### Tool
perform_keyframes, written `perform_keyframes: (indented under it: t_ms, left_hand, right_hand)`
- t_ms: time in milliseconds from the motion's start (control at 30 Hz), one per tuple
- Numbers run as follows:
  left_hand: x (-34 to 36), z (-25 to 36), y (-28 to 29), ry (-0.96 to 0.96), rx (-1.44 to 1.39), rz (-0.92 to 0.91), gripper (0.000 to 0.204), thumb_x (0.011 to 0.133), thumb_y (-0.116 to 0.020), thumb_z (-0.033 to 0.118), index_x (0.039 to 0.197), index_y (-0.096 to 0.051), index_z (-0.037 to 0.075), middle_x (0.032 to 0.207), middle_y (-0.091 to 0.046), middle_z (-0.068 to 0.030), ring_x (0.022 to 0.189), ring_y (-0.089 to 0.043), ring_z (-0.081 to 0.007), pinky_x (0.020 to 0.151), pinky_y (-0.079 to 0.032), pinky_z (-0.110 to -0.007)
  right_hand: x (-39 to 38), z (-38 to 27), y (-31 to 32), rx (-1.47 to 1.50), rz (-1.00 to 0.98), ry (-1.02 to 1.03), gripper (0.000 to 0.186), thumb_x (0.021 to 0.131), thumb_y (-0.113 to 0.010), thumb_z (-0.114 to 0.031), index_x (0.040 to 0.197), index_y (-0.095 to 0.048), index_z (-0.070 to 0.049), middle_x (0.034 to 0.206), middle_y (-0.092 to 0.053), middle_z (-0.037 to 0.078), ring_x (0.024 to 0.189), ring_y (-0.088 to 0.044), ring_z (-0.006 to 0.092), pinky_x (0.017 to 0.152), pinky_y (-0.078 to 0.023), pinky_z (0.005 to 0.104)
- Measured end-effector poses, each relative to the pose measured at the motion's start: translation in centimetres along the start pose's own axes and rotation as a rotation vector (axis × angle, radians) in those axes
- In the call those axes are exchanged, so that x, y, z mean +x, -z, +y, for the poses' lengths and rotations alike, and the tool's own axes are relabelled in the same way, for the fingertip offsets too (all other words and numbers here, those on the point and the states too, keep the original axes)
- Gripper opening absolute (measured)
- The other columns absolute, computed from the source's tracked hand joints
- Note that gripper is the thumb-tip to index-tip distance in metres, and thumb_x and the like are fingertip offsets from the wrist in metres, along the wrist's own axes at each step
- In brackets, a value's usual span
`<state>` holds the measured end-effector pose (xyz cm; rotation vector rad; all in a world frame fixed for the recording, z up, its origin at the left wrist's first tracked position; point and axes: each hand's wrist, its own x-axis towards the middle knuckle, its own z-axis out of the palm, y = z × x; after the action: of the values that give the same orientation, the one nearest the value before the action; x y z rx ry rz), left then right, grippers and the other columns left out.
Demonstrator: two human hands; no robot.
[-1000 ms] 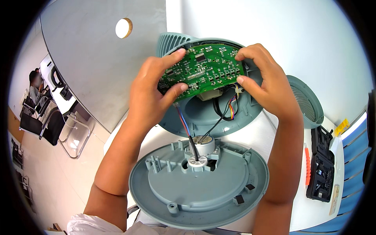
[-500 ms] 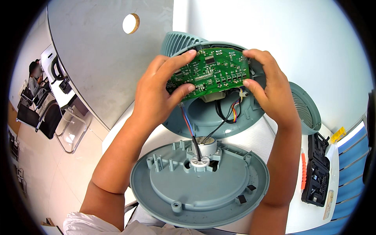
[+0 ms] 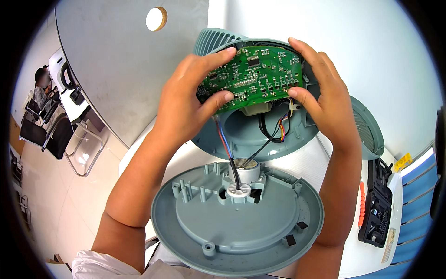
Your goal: The person disassembles a small teal fan, removes the circuit board, and repeatedly attempts to reinsert it into the housing while adjusting wires. The person handles the fan casing, circuit board, and wires throughout the clip.
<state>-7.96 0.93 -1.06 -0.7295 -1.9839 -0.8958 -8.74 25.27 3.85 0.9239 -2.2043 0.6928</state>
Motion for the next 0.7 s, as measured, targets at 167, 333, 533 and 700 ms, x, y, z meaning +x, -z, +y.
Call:
perform_keyframes:
  t_ms: [167,333,533,700]
  left_hand:
    - [-0.07,0.06,0.00,0.008,0.009,0.007,0.066,0.069,-0.076,0.003,0.130,-0.053,0.010,0.107,-0.059,-0.0080,0.096,-0.055,-0.0203,0.089,-0.041,-0.029]
    - [-0.07,-0.11,0.04,-0.004,-0.012,0.016,0.066,0.068,-0.076,0.002,0.130,-0.054,0.011,0.106,-0.060,-0.0080,0.094,-0.055,-0.0202,0.087,-0.042,-0.029]
    - [-0.10,-0.07,-0.09,-0.006,0.007,0.022,0.067,0.067,-0.076,0.002,0.130,-0.054,0.011,0.106,-0.060,-0.0083,0.092,-0.056,-0.0213,0.086,-0.043,-0.029]
    - [-0.16,0.28,-0.39,-0.002,0.045,0.048,0.069,0.065,-0.079,0.002,0.129,-0.055,0.012,0.109,-0.061,-0.0082,0.094,-0.057,-0.0224,0.087,-0.043,-0.030]
  right_hand:
    - [-0.03,-0.21,-0.11,-0.012,0.007,-0.007,0.065,0.073,-0.067,-0.008,0.135,-0.049,-0.016,0.120,-0.057,0.010,0.110,-0.055,0.0250,0.099,-0.040,0.0350]
    - [-0.04,-0.44,-0.41,-0.017,0.070,0.024,0.068,0.073,-0.070,-0.005,0.134,-0.048,-0.028,0.093,-0.054,0.006,0.083,-0.056,0.0253,0.075,-0.046,0.0393]
    - [-0.05,-0.40,-0.40,-0.014,0.068,0.018,0.068,0.073,-0.070,-0.005,0.134,-0.048,-0.028,0.093,-0.054,0.007,0.084,-0.057,0.0252,0.075,-0.046,0.0394]
    - [-0.13,-0.49,-0.38,-0.028,0.072,0.010,0.069,0.073,-0.070,-0.005,0.134,-0.047,-0.028,0.094,-0.054,0.007,0.084,-0.057,0.0258,0.076,-0.047,0.0398]
